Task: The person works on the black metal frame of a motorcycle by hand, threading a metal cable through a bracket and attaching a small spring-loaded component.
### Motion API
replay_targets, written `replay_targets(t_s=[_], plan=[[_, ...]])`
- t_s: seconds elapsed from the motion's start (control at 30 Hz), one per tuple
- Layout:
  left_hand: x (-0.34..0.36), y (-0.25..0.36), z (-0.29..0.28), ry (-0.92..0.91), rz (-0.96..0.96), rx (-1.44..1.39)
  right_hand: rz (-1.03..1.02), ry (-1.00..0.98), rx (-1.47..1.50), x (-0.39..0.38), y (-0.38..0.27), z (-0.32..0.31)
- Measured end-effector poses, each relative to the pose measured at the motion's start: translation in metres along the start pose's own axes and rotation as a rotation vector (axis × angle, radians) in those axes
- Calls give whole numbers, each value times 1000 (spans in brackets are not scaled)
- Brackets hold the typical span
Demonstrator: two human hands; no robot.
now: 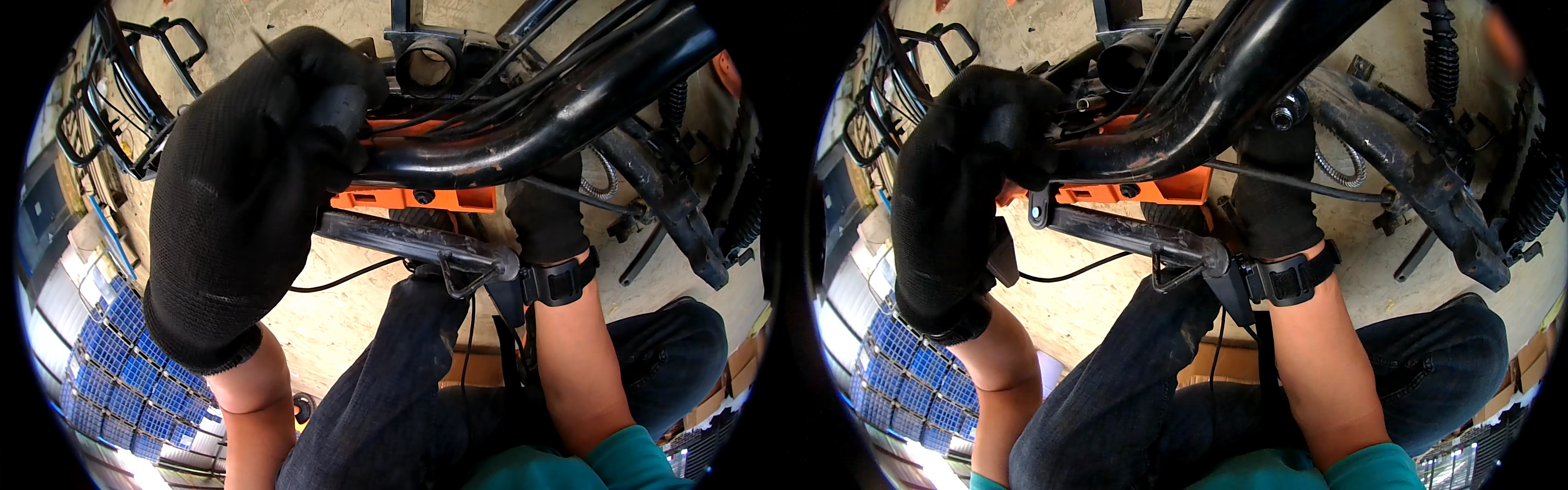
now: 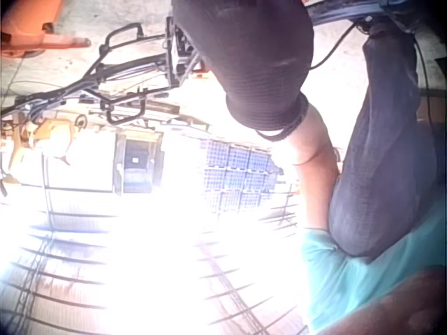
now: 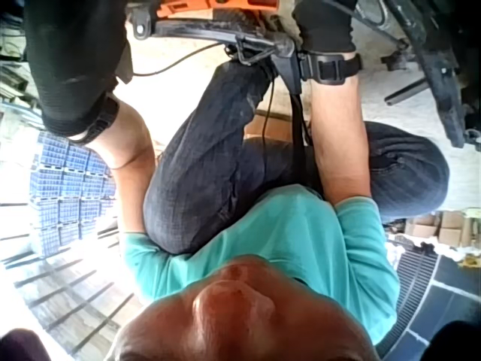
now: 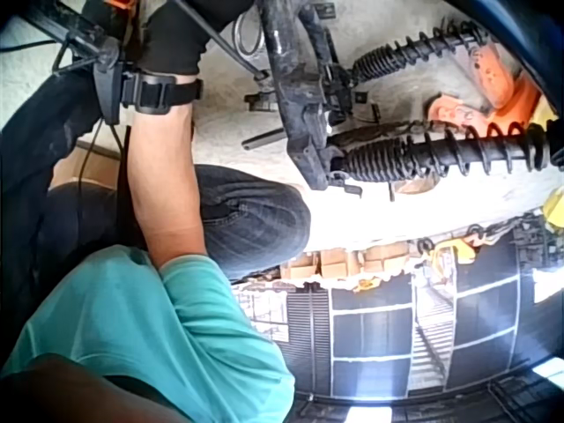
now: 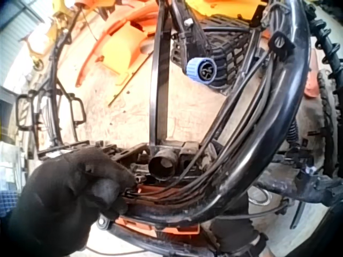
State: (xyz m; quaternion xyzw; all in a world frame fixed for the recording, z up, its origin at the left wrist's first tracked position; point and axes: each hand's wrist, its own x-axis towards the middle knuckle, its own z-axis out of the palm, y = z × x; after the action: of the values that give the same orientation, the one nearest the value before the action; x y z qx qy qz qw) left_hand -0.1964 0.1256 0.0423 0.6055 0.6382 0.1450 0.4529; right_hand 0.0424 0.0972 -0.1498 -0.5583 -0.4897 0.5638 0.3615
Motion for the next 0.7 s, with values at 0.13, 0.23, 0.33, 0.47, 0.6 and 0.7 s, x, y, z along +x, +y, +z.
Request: replay_targets(t_s=[0.13,0.23,0.33,0.47,0.6,0.7], plan=[[-2,-11,-2,-25,77,-10,-2,5,-5,1,1,-1],[-9,-19,-4,-8,147,-69,-2,7,-6,-1,1,-1],[-11,-26,-4,32,212,24,-1,7,-12,-1,2,-1],[-15,-23,-4,65,116,-50,-1,8,-14,-2,2,0],[-19,-15,8,168,58,-78,-8,0,-13,-1,3,4],[-15,-8,20,266,2,-31,-15,-1,-14,0,4,7]])
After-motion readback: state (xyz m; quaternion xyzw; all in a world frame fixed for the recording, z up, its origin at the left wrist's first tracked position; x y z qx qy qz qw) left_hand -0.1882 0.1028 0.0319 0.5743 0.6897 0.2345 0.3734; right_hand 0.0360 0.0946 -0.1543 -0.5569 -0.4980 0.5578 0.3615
